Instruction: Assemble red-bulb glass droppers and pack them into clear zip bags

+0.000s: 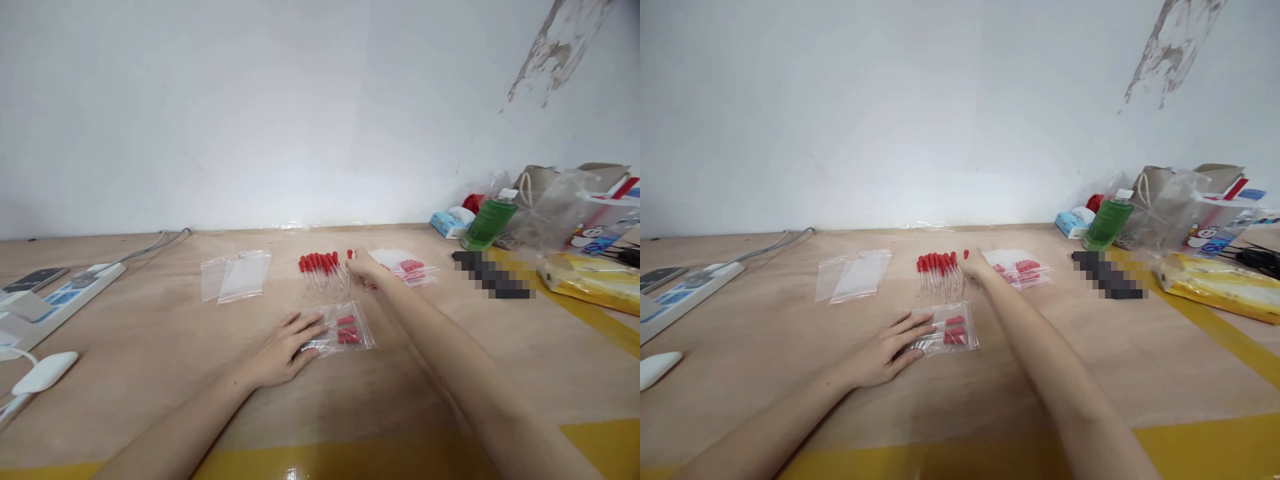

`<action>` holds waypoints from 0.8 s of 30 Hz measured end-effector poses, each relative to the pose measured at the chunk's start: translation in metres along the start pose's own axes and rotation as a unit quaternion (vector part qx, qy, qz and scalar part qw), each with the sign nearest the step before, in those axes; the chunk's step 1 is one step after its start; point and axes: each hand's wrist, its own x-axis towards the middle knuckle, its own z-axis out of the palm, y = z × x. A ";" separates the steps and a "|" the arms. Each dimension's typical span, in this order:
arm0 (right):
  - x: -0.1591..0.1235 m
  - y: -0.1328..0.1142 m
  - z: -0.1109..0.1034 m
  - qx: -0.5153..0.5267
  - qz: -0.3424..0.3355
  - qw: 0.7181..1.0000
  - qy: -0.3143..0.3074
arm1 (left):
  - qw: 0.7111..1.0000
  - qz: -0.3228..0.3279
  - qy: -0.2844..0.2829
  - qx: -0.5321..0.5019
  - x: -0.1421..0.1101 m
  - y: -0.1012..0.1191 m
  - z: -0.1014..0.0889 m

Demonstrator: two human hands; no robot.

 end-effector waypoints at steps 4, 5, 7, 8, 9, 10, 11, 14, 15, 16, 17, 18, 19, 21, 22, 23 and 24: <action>-0.030 0.024 -0.022 0.095 -0.034 0.995 0.015 | 1.000 0.007 0.002 0.002 0.000 0.000 0.000; -0.040 0.033 -0.026 0.144 -0.054 0.988 0.019 | 1.000 0.008 0.003 0.000 0.000 0.000 0.000; -0.059 0.053 -0.031 0.214 -0.070 0.972 0.062 | 1.000 0.007 0.007 -0.003 0.001 0.000 0.001; -0.067 0.062 -0.033 0.244 -0.075 0.964 0.080 | 1.000 0.006 0.009 -0.003 0.001 0.000 0.001; -0.074 0.069 -0.033 0.266 -0.073 0.957 0.094 | 1.000 0.006 0.011 -0.004 0.001 0.000 0.001; -0.079 0.074 -0.033 0.285 -0.070 0.951 0.103 | 1.000 0.005 0.012 -0.003 0.001 0.000 0.001; -0.082 0.078 -0.031 0.299 -0.064 0.946 0.107 | 1.000 0.004 0.013 -0.002 0.001 0.000 0.001; -0.086 0.081 -0.024 0.330 -0.051 0.938 0.096 | 1.000 0.003 0.018 0.000 0.001 0.000 0.002; -0.086 0.080 -0.021 0.338 -0.049 0.936 0.088 | 1.000 0.003 0.020 -0.001 0.001 0.000 0.001; -0.087 0.080 -0.018 0.348 -0.046 0.933 0.078 | 1.000 0.003 0.023 -0.001 0.000 0.000 0.001; -0.088 0.080 -0.015 0.358 -0.042 0.930 0.065 | 1.000 0.002 0.026 -0.002 0.000 0.001 0.001; -0.088 0.080 -0.012 0.368 -0.037 0.928 0.046 | 1.000 0.000 0.026 -0.003 0.000 0.001 0.001; -0.090 0.080 -0.010 0.375 -0.035 0.926 0.024 | 1.000 -0.003 0.026 -0.005 0.000 0.001 0.001; -0.092 0.083 -0.008 0.366 -0.039 0.929 -0.025 | 1.000 -0.008 0.026 -0.009 0.000 0.002 0.000; -0.093 0.084 -0.008 0.345 -0.050 0.936 -0.044 | 1.000 -0.010 0.027 -0.011 0.000 0.002 0.000; -0.095 0.085 -0.009 0.309 -0.069 0.947 -0.055 | 0.999 -0.013 0.027 -0.013 0.000 0.003 0.000; -0.096 0.086 -0.009 0.263 -0.095 0.958 -0.057 | 0.999 -0.015 0.028 -0.015 0.000 0.003 0.000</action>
